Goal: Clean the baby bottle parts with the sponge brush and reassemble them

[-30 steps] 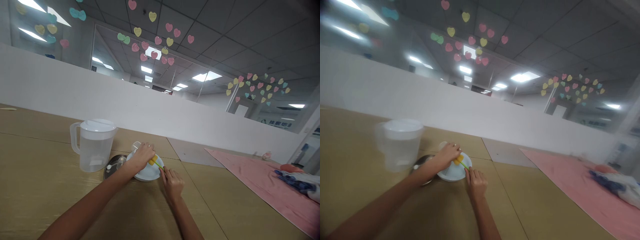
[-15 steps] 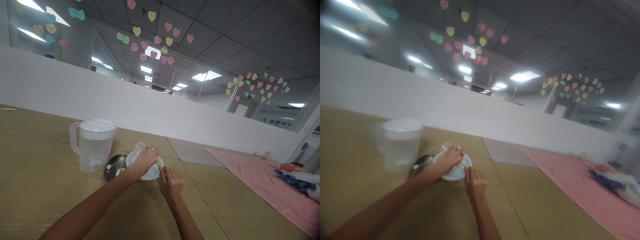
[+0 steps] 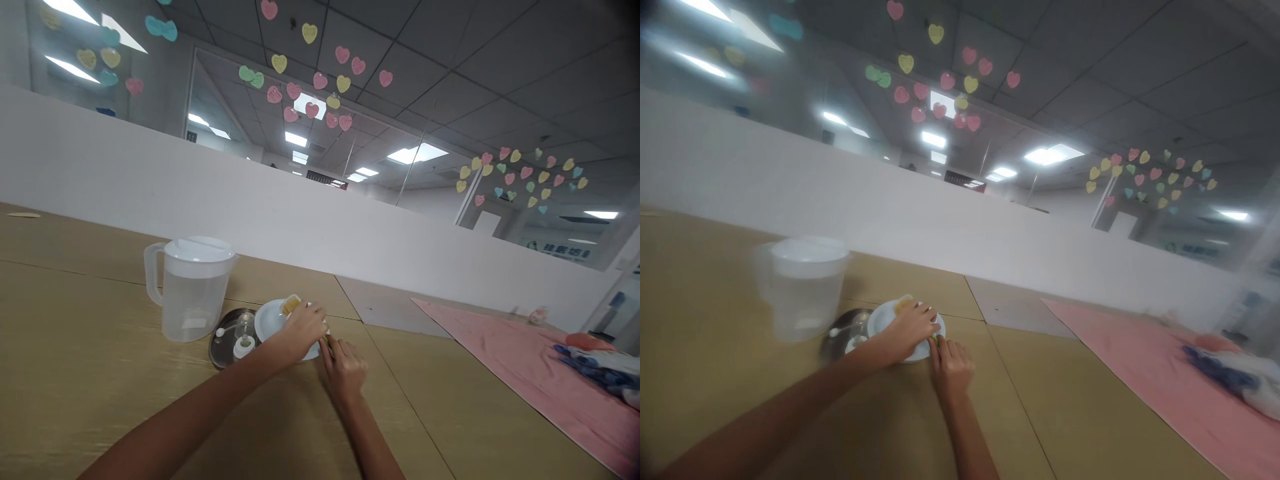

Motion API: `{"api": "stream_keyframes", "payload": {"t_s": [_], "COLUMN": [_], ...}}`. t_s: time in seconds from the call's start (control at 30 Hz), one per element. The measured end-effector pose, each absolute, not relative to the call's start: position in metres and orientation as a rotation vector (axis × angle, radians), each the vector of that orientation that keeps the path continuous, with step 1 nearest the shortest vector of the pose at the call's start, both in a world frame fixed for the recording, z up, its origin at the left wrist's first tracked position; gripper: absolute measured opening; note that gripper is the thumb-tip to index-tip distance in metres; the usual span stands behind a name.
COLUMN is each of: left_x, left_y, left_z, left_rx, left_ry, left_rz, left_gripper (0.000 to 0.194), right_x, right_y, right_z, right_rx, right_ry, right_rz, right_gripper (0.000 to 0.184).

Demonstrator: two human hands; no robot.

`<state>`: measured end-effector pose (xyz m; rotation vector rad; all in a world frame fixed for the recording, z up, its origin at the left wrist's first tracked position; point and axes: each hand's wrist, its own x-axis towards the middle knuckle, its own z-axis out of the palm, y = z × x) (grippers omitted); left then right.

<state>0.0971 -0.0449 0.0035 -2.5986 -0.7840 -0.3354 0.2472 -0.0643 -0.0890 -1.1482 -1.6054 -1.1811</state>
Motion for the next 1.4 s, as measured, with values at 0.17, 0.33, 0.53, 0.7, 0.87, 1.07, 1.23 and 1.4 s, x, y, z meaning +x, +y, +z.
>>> {"api": "stream_keyframes", "payload": {"t_s": [0.17, 0.33, 0.53, 0.7, 0.87, 1.07, 1.23, 1.4], "left_x": [0.077, 0.063, 0.055, 0.05, 0.045, 0.036, 0.035, 0.037], "left_y": [-0.029, -0.015, -0.007, -0.006, -0.007, -0.002, -0.002, -0.001], "left_z": [0.017, 0.019, 0.018, 0.02, 0.025, 0.027, 0.026, 0.024], "left_rx": [-2.617, -2.675, -2.657, -2.628, -2.581, -2.503, -2.513, -2.579], "left_ry": [-0.847, -0.909, -0.911, -0.942, -1.003, -1.092, -1.019, -0.882], "left_rz": [-0.49, -0.623, -0.696, -0.694, -0.673, -0.654, -0.644, -0.601], "left_gripper": [0.032, 0.043, 0.048, 0.049, 0.047, 0.044, 0.047, 0.053], "right_x": [0.247, 0.247, 0.249, 0.25, 0.253, 0.258, 0.264, 0.27], "right_y": [-0.066, -0.066, -0.063, -0.063, -0.062, -0.059, -0.057, -0.051], "right_z": [-0.082, -0.081, -0.083, -0.083, -0.086, -0.088, -0.08, -0.085], "right_rx": [-1.141, -1.117, -1.106, -1.103, -1.127, -1.369, -2.014, -2.276], "right_ry": [-1.539, -1.518, -1.493, -1.485, -1.504, -1.201, -1.105, -1.302], "right_rz": [-1.157, -1.146, -1.139, -1.12, -1.101, -0.754, -0.189, 0.018], "right_gripper": [0.026, 0.025, 0.023, 0.025, 0.026, 0.044, 0.043, 0.036]}}
